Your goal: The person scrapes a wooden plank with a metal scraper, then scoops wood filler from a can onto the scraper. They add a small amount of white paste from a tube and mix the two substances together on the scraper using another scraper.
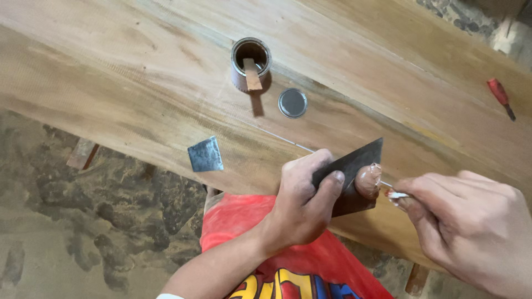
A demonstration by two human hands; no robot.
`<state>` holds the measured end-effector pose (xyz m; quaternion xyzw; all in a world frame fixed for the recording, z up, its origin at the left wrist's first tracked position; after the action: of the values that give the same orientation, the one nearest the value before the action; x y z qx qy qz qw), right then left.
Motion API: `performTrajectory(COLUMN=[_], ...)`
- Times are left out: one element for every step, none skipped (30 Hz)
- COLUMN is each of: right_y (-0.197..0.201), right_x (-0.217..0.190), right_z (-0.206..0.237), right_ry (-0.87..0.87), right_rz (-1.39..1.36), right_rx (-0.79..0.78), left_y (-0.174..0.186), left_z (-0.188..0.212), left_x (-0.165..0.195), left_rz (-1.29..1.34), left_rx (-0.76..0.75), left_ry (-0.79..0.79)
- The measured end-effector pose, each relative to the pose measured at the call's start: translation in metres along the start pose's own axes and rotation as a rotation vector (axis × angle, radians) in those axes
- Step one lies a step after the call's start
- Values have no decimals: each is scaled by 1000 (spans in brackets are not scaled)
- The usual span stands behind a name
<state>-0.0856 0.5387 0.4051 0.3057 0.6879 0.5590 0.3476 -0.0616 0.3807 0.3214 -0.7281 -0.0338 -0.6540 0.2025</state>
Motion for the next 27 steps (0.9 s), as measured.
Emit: performTrajectory(right_y=[-3,-6,-7,-8,-12,-23,-38,-54,-63,-71,-77,-79,-79,-79,-78,-79,-79,-85,-91,-96,-101,-109,-115,-118,-121,-123,-128], right_x=[4,9,17,25,32,52,69,84,85,86,85,83,80,76,75,74,73,79,84,90,94,98,101,102,102,103,103], right_z=[2,4,6,7,10,15,20,28,27,27,28,29,32,36,40,44,47,52,56,61,67,70,74,76,77,79,81], right_ry=[3,7,-40,-85,-129,-329,-530,-732,-755,-780,-799,-755,-713,-675,-636,-599,-558,-584,-610,-639,-692,-746,-795,-793,-785,-779,-807], right_rz=[-7,-10,-121,-235,-351,-555,-757,-958,-1129,-1299,-1471,-1510,-1548,-1588,-1587,-1585,-1582,-1482,-1381,-1280,-1260,-1240,-1220,-1163,-1106,-1051,-1045], right_rx=[-7,-13,12,34,52,49,49,53,57,63,72,62,50,34,52,71,91,116,140,158,168,178,189,189,187,181,168], left_y=[-1,-1,-1,0,1,3,6,8,10,13,17,21,23,25,26,27,28,28,28,28,27,26,26,25,24,24,24], left_z=[0,0,-1,-2,-4,-5,-6,-8,-8,-8,-8,-10,-11,-11,-11,-10,-9,-10,-11,-11,-11,-11,-10,-11,-12,-12,-12], left_x=[1,1,2,-3,-8,-13,-23,-33,-43,-49,-54,-60,-65,-71,-76,-81,-84,-87,-87,-87,-86,-87,-87,-87,-87,-88,-89], left_rz=[-8,-13,-18,-12,-9,-6,12,30,48,32,16,0,44,87,127,162,198,236,210,181,150,140,132,125,123,121,116], left_rx=[-2,-3,-1,8,21,34,53,71,85,105,124,144,154,165,173,177,180,181,170,161,154,148,141,136,131,127,124], left_ry=[-25,-53,-81,-57,-29,-1,64,127,192,200,204,203,213,230,247,264,278,290,272,259,250,260,264,263,261,261,268])
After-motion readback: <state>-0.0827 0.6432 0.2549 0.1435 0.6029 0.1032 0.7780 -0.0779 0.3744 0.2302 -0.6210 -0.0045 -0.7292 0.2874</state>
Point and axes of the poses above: each hand's wrist, its own z-axis away from the middle knuckle, its own y-axis out of the back of the hand, x = y × z, the point moved 10 cm from there along -z, towards the middle knuckle, and after that the axes turned 15 degrees about x, right-handed, at the moved point
